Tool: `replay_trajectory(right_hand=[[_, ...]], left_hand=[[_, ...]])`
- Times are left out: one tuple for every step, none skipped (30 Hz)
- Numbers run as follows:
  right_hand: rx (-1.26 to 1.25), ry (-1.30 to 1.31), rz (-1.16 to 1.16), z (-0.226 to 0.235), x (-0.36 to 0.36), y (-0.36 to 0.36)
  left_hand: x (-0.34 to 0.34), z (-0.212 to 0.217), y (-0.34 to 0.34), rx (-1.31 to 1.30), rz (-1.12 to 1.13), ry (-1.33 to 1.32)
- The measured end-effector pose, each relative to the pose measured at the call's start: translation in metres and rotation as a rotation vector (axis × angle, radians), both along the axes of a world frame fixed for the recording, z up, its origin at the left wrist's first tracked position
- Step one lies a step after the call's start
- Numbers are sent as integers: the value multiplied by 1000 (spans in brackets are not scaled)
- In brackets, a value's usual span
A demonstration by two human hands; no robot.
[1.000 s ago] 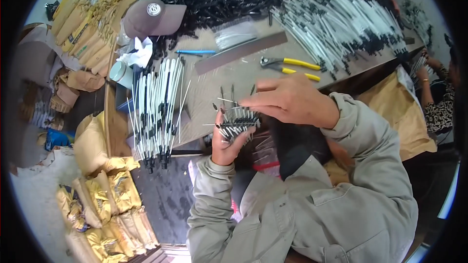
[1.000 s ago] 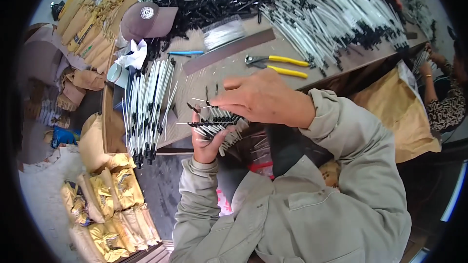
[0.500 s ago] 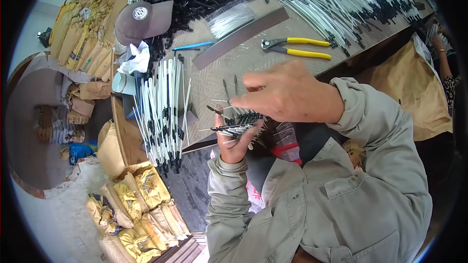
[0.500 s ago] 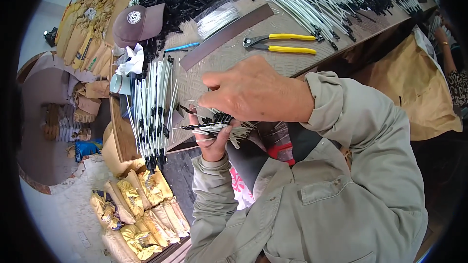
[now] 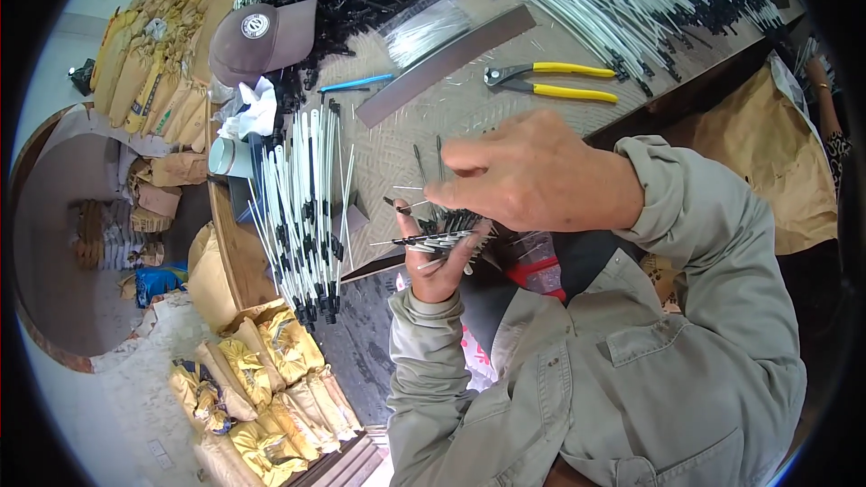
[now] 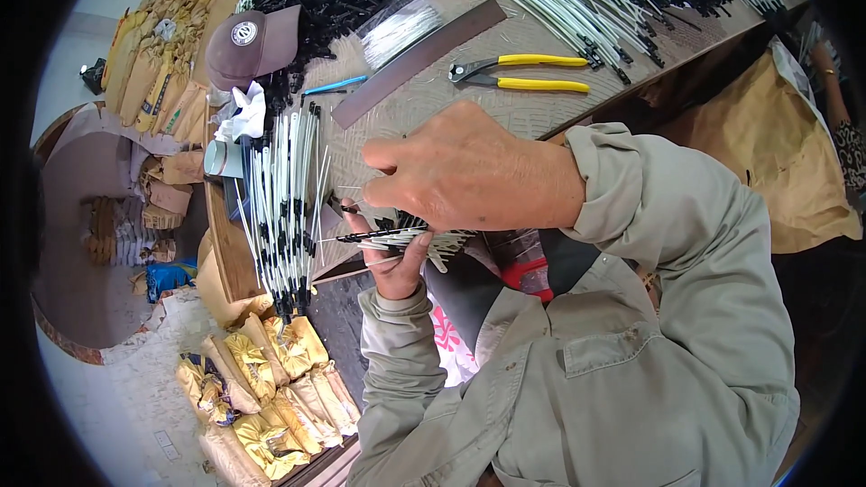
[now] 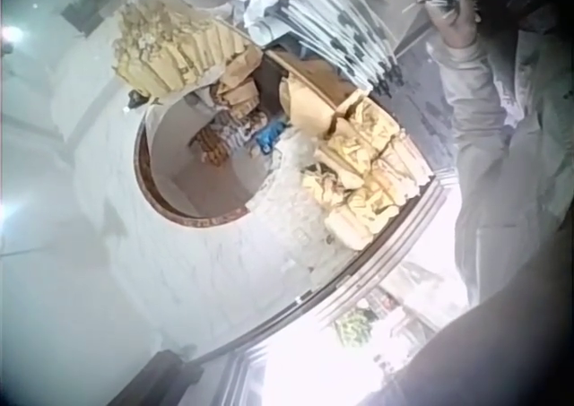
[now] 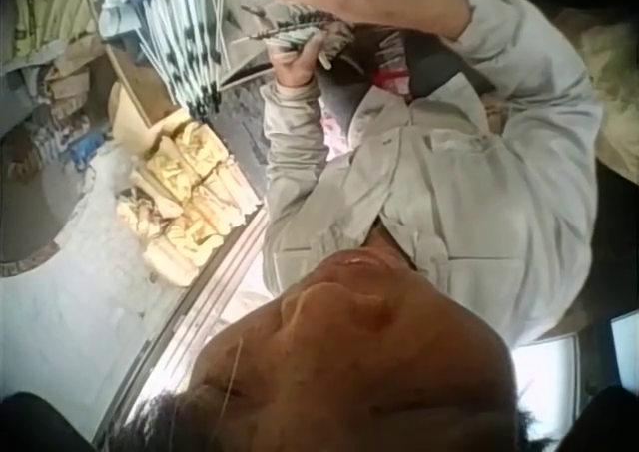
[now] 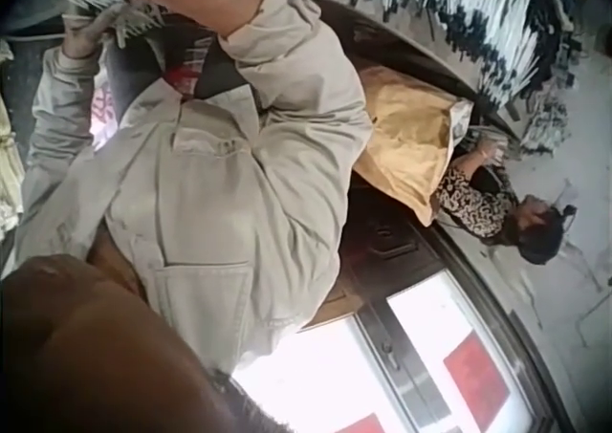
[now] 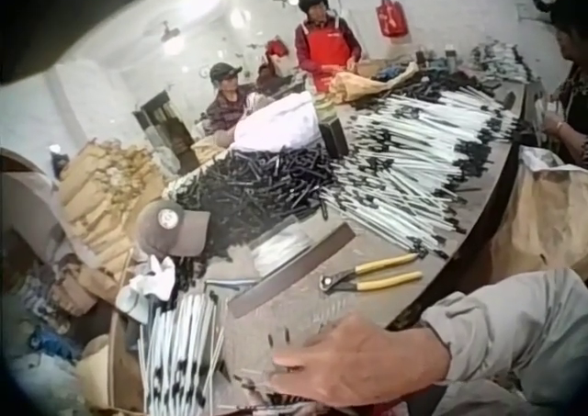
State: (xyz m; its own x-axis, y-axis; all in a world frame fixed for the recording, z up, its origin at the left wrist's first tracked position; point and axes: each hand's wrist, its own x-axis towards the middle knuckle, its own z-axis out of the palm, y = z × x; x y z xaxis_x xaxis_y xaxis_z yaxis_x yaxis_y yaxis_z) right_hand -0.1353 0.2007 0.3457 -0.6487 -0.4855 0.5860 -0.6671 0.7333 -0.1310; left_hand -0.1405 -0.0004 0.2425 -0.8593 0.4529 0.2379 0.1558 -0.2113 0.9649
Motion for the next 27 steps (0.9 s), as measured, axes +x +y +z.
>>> replay_trajectory(right_hand=[[3,0,4,3,1,0],[-1,-51,4,7,3,-1],[-5,-102,4,10,4,-1],[3,-101,10,8,2,-1],[-168,-186,88,5,-2,-3],[-338,-273,167,4,-6,-3],[-326,-273,176,7,-9,-1],[-457,-621,198,11,-12,1],[-579,-973,211,16,-15,1],[-560,-978,221,24,-15,0],[-549,-1105,146,35,-14,-1],[-533,-1230,66,41,-14,-1],[-461,-864,213,15,-18,-1],[-433,-871,215,16,-15,1],[-93,-388,173,18,-10,-1],[234,106,136,20,-4,-3],[392,327,143,22,1,-6],[413,326,169,21,0,-6],[487,435,145,18,-2,-6],[559,545,118,17,-3,-5],[557,524,114,18,-3,-6],[577,526,133,19,-2,-7],[389,265,119,19,0,-9],[201,3,97,19,-1,-10],[-51,-160,123,16,-5,-13],[-31,-164,133,26,-5,-18],[-299,-693,-13,39,-4,-22]], left_hand=[[0,0,0,3,4,0],[0,0,0,1,-12,2],[-1,0,0,1,-27,4],[-1,-1,1,8,-20,5],[-1,-1,1,22,-21,14],[-1,-2,1,37,-21,23],[-1,-6,1,47,-10,26],[-2,-11,-1,16,-4,48],[-3,-16,-3,-14,4,69],[-2,-19,-5,-3,22,69],[-2,-19,-4,-37,37,117],[-2,-18,-3,-71,54,163],[-5,-16,-3,-101,64,228],[-6,-11,-3,-80,81,225],[-6,-5,-6,-164,42,228],[-7,-2,-9,-247,3,230],[-13,-5,-11,-285,7,453],[-13,-5,-11,-266,33,447],[-13,-3,-11,-274,38,454],[-12,-1,-10,-282,37,462],[-9,-1,-8,-195,55,369],[-8,1,-8,-174,72,366],[-7,2,-11,-225,33,292],[-7,2,-12,-276,-9,218],[-8,0,-11,-257,2,217],[-9,-2,-12,-214,11,265],[-9,-5,-12,-175,17,311]])
